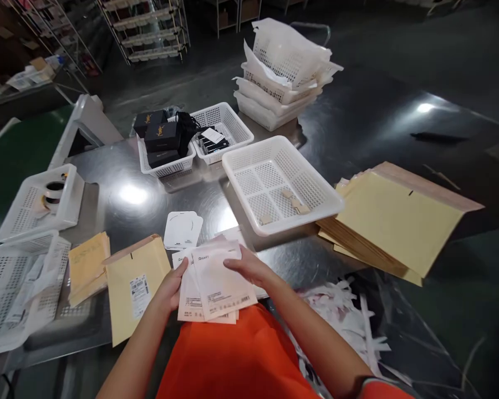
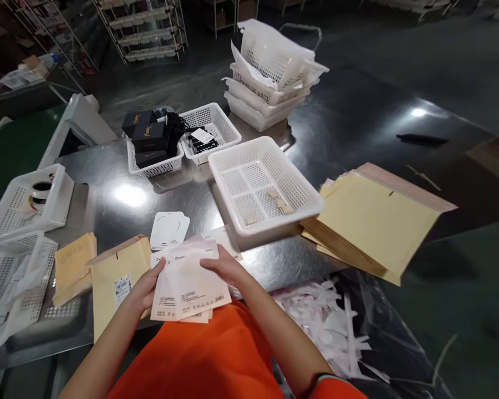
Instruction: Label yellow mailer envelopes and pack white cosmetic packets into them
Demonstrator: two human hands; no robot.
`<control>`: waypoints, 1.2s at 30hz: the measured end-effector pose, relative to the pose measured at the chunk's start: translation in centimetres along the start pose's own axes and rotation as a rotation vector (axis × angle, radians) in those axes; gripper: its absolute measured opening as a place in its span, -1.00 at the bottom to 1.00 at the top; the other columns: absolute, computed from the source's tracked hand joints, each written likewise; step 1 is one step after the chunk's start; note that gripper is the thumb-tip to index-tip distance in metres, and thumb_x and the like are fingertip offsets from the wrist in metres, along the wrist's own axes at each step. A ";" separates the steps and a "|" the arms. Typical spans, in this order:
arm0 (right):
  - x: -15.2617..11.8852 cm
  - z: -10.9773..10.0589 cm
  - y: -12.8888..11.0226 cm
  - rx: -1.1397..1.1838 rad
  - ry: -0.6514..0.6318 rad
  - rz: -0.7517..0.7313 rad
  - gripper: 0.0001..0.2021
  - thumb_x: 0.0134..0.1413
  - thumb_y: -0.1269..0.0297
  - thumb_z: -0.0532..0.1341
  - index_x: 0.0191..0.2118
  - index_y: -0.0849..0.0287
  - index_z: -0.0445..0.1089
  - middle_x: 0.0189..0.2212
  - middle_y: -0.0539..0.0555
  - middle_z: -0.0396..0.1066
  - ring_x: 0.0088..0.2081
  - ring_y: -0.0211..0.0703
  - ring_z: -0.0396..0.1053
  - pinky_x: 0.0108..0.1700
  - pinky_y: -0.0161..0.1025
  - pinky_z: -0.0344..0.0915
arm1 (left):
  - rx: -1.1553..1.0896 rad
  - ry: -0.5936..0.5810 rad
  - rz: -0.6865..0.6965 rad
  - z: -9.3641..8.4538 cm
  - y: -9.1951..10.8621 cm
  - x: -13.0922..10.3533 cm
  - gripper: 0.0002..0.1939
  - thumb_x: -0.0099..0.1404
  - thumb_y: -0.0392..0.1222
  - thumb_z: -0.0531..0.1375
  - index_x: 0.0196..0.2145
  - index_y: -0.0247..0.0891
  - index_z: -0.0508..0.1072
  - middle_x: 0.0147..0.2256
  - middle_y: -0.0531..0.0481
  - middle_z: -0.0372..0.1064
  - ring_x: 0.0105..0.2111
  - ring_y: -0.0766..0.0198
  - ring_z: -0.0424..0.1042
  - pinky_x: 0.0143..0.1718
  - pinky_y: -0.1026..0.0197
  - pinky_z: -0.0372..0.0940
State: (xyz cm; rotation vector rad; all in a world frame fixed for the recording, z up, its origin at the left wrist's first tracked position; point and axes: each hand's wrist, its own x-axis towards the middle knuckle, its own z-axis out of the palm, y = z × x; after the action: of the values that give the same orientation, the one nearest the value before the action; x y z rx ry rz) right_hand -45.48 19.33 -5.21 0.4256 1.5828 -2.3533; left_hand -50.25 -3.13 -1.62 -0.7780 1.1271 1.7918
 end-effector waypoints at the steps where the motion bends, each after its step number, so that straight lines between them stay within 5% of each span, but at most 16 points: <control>1: -0.7 0.5 1.0 0.088 -0.040 0.070 -0.40 -0.28 0.11 0.45 -0.05 0.17 0.33 -0.20 0.15 0.53 -0.17 0.11 0.50 -0.12 0.04 0.45 | 0.000 0.002 -0.003 0.4 -0.1 -0.3 -0.53 0.18 0.03 0.29 -0.06 -0.35 0.51 -0.20 -0.29 0.57 -0.08 -0.10 0.51 -0.03 -0.06 0.40; 4: -2.5 1.6 3.3 0.344 -0.074 0.225 -0.35 -0.31 0.18 0.47 -0.01 0.16 0.31 -0.17 0.16 0.53 -0.13 0.13 0.49 -0.06 0.08 0.43 | -0.027 0.104 0.025 1.7 -0.4 -1.2 -0.51 0.23 0.12 0.21 -0.07 -0.34 0.51 -0.21 -0.29 0.57 -0.10 -0.10 0.52 -0.06 -0.07 0.41; 8: -3.6 1.9 4.2 0.508 0.034 0.182 -0.43 -0.24 0.14 0.45 -0.04 0.14 0.33 -0.16 0.16 0.54 -0.12 0.14 0.50 -0.05 0.10 0.43 | 0.001 0.237 0.143 2.7 -0.9 -2.2 -0.59 0.31 0.05 0.14 -0.10 -0.35 0.52 -0.25 -0.24 0.57 -0.15 -0.03 0.54 -0.08 0.01 0.42; 15: -3.6 1.1 3.8 0.522 -0.006 0.126 -0.43 -0.30 0.21 0.49 -0.07 0.18 0.39 -0.19 0.18 0.55 -0.14 0.15 0.50 -0.05 0.05 0.43 | 0.227 0.156 0.197 2.4 0.1 -4.2 -0.52 0.21 0.16 0.23 -0.14 -0.31 0.55 -0.23 -0.22 0.57 -0.10 -0.01 0.52 -0.11 0.09 0.42; 19: -4.0 1.4 3.8 0.527 -0.045 0.148 -0.39 -0.32 0.21 0.51 -0.05 0.16 0.37 -0.20 0.17 0.55 -0.16 0.14 0.51 -0.07 0.07 0.43 | 0.222 -0.007 0.160 2.9 0.4 -5.5 -0.50 0.17 0.10 0.29 -0.06 -0.32 0.51 -0.16 -0.22 0.56 -0.06 -0.03 0.50 -0.06 0.07 0.40; 28: -5.1 3.4 1.8 0.192 0.061 -0.011 -0.34 -0.22 0.14 0.48 0.05 0.09 0.29 -0.04 0.18 0.46 0.01 0.19 0.40 0.03 0.12 0.37 | 0.144 -0.141 0.232 2.2 -3.3 -3.8 -0.26 0.03 -0.18 0.41 0.16 -0.33 0.32 -0.10 -0.28 0.53 -0.07 -0.11 0.50 -0.02 -0.04 0.38; 32: -5.2 4.2 1.3 0.214 0.171 -0.044 -0.39 -0.08 0.05 0.40 0.07 0.02 0.17 -0.06 0.13 0.46 -0.04 0.11 0.43 0.00 0.07 0.39 | 0.068 -0.165 0.188 1.8 -3.2 -3.7 -0.28 0.05 -0.12 0.39 0.15 -0.31 0.34 -0.09 -0.26 0.53 -0.06 -0.12 0.50 0.00 -0.06 0.37; 36: -5.2 4.5 0.7 0.199 0.147 -0.076 -0.45 -0.05 0.03 0.38 0.04 0.01 0.23 -0.02 0.11 0.44 -0.01 0.06 0.42 0.08 0.03 0.34 | 0.229 -0.214 0.246 1.2 -1.8 -4.3 -0.23 -0.01 0.09 0.41 0.10 -0.32 0.41 -0.07 -0.28 0.51 -0.05 -0.14 0.47 -0.05 -0.02 0.37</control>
State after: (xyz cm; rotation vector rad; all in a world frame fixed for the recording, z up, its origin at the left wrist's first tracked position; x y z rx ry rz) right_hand -40.80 15.17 -2.15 0.6040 1.4532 -2.6029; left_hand -46.81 -3.05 1.76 -0.3148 1.2976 1.8524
